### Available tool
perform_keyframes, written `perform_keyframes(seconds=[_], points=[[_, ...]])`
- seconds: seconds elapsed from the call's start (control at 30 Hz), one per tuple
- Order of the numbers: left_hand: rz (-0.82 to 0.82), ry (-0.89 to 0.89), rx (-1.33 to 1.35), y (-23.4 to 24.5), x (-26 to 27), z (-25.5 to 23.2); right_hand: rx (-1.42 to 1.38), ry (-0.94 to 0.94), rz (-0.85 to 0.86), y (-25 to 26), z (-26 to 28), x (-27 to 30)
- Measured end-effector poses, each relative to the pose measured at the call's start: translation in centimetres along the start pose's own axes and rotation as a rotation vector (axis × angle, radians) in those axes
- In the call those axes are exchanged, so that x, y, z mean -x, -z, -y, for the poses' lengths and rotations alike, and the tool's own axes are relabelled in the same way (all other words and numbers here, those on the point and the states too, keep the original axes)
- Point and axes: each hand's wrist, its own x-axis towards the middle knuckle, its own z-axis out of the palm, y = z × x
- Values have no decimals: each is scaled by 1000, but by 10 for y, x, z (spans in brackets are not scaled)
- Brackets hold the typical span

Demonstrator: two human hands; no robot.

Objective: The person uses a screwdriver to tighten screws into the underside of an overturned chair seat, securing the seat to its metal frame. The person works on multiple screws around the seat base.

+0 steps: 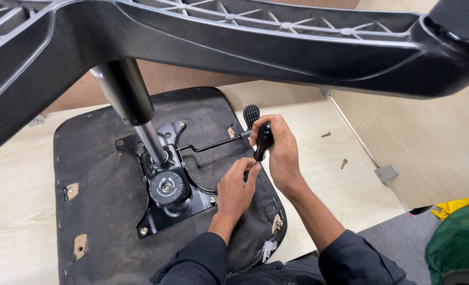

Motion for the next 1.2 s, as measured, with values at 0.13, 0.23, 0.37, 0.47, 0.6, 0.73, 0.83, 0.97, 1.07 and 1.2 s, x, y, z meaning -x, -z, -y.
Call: perform_keyframes(seconds=[0.13,0.23,0.37,0.47,0.6,0.73,0.83,0.97,1.07,1.2], points=[[-1,-14,-14,3,3,-2,-13,5,-30,-4,1,2],[-44,-60,-27,5,2,-5,-53,4,-27,-6,3,-1],[-35,-39,0,0,3,-3,-1,32,-29,2,1,0],[-8,17,-22,0,0,-3,35,36,-22,2,0,0],[-8,63,-20,-5,1,7,58,58,-25,1,-6,3],[-38,26,23,-12,4,18,-12,138,-33,1,-12,7],[-30,43,-11,-17,5,24,-17,138,-17,2,-12,6],[-103,-74,-140,-25,14,27,-12,107,3,3,-7,13],[-158,-113,-276,-32,16,28,19,140,3,3,-5,16],[-148,-72,-329,-39,18,31,60,137,-8,6,-2,17]])
